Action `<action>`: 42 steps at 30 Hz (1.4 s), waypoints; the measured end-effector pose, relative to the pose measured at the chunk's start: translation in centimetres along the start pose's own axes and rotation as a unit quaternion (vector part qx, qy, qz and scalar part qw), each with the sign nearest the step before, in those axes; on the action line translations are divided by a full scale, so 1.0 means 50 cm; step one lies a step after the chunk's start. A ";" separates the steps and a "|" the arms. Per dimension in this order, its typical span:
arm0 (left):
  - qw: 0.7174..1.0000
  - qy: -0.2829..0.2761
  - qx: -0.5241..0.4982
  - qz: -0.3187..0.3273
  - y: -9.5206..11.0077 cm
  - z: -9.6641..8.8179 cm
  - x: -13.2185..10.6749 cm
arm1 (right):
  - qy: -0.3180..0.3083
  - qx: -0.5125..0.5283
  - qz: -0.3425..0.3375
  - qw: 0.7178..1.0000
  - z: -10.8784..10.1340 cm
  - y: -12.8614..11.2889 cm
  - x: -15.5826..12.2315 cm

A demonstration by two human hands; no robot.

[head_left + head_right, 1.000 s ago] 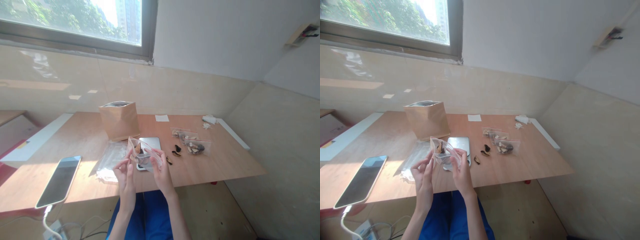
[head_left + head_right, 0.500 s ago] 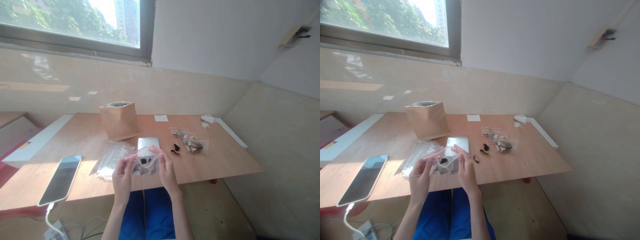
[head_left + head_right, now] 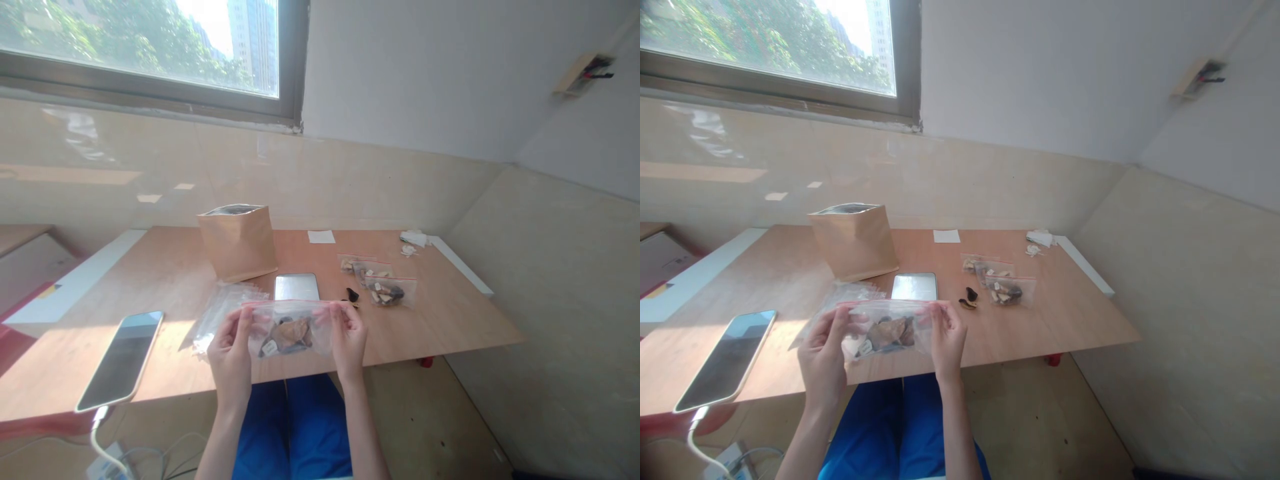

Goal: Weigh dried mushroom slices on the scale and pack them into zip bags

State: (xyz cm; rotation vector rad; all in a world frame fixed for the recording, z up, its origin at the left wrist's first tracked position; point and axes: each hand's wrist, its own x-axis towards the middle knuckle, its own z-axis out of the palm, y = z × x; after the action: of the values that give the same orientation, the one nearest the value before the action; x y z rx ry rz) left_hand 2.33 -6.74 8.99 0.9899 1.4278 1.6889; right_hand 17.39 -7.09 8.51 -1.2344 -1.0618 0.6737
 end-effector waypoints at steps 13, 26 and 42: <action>1.000 0.014 0.015 0.014 0.007 -0.003 -0.006 | 0.036 -0.022 0.002 0.999 -0.001 0.007 -0.006; 0.999 0.040 -0.007 -0.002 -0.018 0.005 -0.010 | -0.058 0.045 0.013 0.997 0.000 0.016 0.005; 0.996 -0.035 0.080 0.027 -0.012 -0.005 -0.005 | -0.009 0.038 0.019 0.999 -0.005 0.012 0.007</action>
State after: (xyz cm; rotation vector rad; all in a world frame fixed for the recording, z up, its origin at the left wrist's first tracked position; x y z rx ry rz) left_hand 2.24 -6.96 8.32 1.1735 1.5215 1.5802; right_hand 17.82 -6.73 8.04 -1.1865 -1.0208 0.7498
